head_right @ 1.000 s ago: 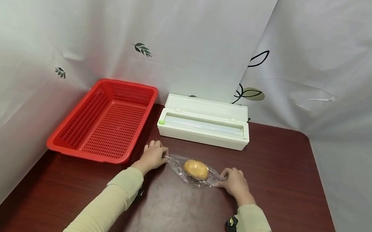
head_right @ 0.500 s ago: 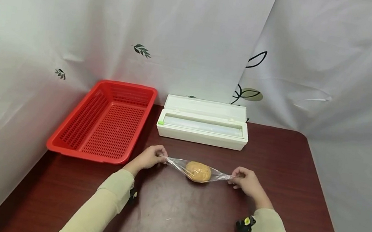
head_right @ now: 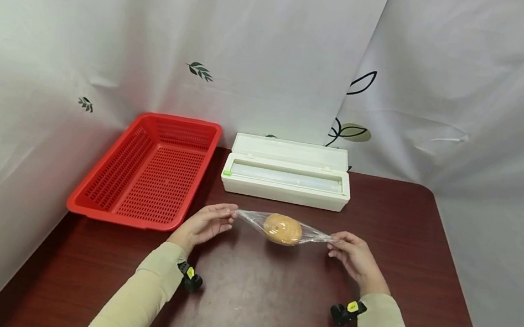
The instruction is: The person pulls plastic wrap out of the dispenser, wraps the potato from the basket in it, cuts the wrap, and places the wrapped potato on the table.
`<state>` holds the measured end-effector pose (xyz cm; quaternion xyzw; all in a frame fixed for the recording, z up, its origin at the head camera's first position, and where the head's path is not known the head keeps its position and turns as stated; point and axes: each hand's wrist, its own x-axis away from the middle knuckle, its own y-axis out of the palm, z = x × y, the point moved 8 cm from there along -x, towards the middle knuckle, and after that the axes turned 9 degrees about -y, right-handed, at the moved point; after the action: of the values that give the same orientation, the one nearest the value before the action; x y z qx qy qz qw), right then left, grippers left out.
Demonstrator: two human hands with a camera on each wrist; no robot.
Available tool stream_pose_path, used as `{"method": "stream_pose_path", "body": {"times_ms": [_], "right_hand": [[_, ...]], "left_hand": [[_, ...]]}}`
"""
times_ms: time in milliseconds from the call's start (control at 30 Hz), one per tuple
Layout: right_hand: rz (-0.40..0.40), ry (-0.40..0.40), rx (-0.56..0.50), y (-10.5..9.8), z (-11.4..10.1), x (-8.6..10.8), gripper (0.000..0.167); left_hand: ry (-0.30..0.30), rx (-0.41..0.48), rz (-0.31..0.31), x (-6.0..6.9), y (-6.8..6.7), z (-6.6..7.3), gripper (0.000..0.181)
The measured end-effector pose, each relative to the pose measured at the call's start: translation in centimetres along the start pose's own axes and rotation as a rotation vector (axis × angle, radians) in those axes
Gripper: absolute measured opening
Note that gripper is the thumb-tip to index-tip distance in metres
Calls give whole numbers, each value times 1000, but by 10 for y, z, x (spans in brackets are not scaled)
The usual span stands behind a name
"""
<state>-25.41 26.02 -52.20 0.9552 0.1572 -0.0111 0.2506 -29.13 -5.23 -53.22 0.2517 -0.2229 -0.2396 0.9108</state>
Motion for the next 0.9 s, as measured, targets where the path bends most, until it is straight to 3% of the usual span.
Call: {"method": "stream_pose_path", "body": {"times_ms": [100, 200, 267, 367, 433, 533, 667, 800, 900], "right_hand": [[-17, 15, 27, 0, -3, 2, 39], [-30, 25, 92, -2, -7, 5, 38], [13, 56, 262, -6, -7, 7, 26], [120, 143, 620, -12, -1, 5, 11], [139, 176, 836, -8, 6, 0, 26], [91, 122, 1017, 9, 19, -13, 46], [11, 20, 1145, 33, 32, -28, 59], [7, 17, 1182, 44, 37, -34, 30], [65, 80, 1144, 40, 37, -32, 14]], "left_hand": [[48, 51, 66, -2, -6, 4, 33], [113, 24, 182, -2, -17, 10, 39], [130, -27, 255, -2, -23, 13, 40], [123, -102, 334, -2, -30, 13, 36], [115, -167, 385, -3, -31, 13, 33], [110, -291, 473, -3, -33, 14, 29], [102, -405, 546, -4, -34, 16, 26], [110, -411, 579, -4, -36, 19, 26], [134, -387, 616, -3, -39, 23, 26]]}}
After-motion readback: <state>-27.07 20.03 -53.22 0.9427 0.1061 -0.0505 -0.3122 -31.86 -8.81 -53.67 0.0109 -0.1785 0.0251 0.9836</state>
